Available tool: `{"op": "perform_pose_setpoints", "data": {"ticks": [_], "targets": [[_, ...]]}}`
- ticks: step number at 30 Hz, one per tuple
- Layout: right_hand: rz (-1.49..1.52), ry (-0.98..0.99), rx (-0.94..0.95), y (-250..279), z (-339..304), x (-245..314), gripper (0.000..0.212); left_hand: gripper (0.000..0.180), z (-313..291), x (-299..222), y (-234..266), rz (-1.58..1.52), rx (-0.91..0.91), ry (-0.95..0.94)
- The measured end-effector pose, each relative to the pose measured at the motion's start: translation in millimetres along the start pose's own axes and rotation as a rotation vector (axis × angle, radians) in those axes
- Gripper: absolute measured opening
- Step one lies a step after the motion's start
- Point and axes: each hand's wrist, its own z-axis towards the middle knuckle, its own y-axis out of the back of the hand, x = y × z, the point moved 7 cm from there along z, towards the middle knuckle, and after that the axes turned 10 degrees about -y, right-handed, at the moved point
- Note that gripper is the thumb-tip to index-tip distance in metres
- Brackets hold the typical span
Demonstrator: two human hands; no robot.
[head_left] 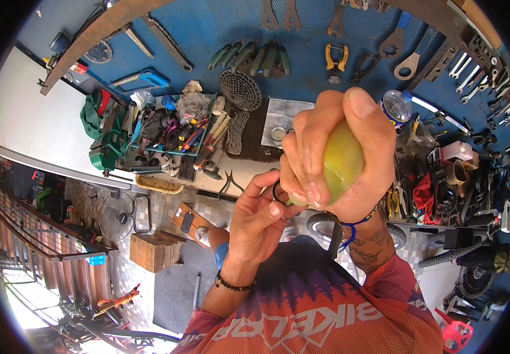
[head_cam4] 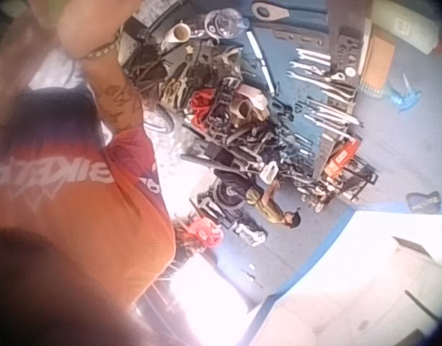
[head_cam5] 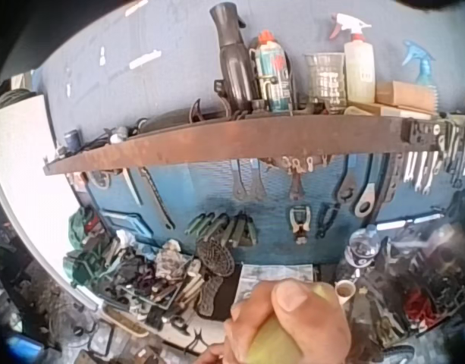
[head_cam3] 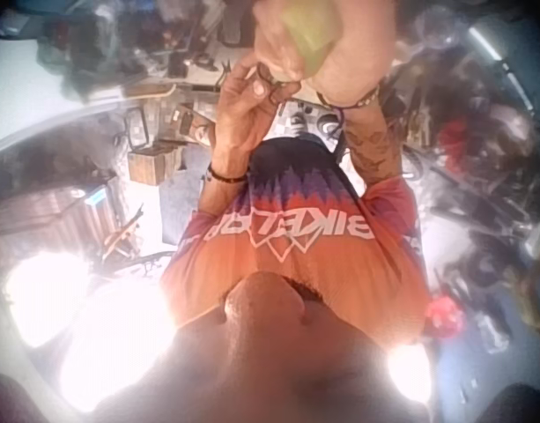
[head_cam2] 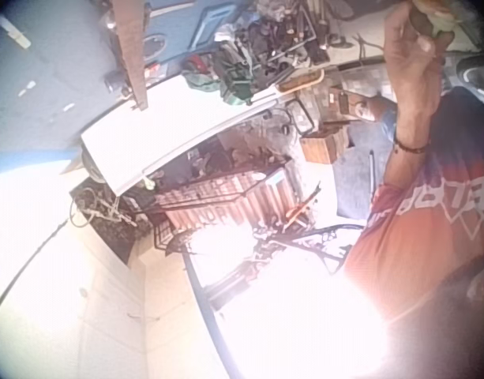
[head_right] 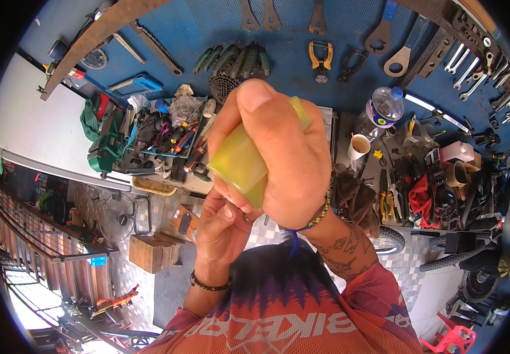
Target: The person applies lubricant from a green squeeze bottle onto small circular bicycle parts, likely seals or bearings, held in their left hand. They repeatedly squeeze the bottle to coat the parts and place them on a workbench in a bicycle repair shop.
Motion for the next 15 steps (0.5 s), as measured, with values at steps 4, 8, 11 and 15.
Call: {"op": "perform_pose_setpoints", "data": {"ticks": [4, 8, 11, 15], "targets": [[-0.029, 0.012, 0.008, 2.0, -0.3, 1.9, 0.062, 0.053, 0.5, -0.3, -0.3, 0.011, -0.005, 0.000], [0.009, 0.034, 0.023, 2.0, -0.3, 0.8, 0.062, 0.052, 0.5, -0.3, -1.9, 0.013, -0.017, 0.001], [0.046, 0.035, 0.027, -0.5, 0.0, -0.3, 0.062, 0.053, 0.2, 1.0, -0.6, 0.002, -0.001, -0.003], [0.071, 0.028, 0.053, -1.8, 0.4, -2.6, 0.061, 0.053, -0.9, -0.8, -1.9, 0.019, -0.013, -0.007]]}}
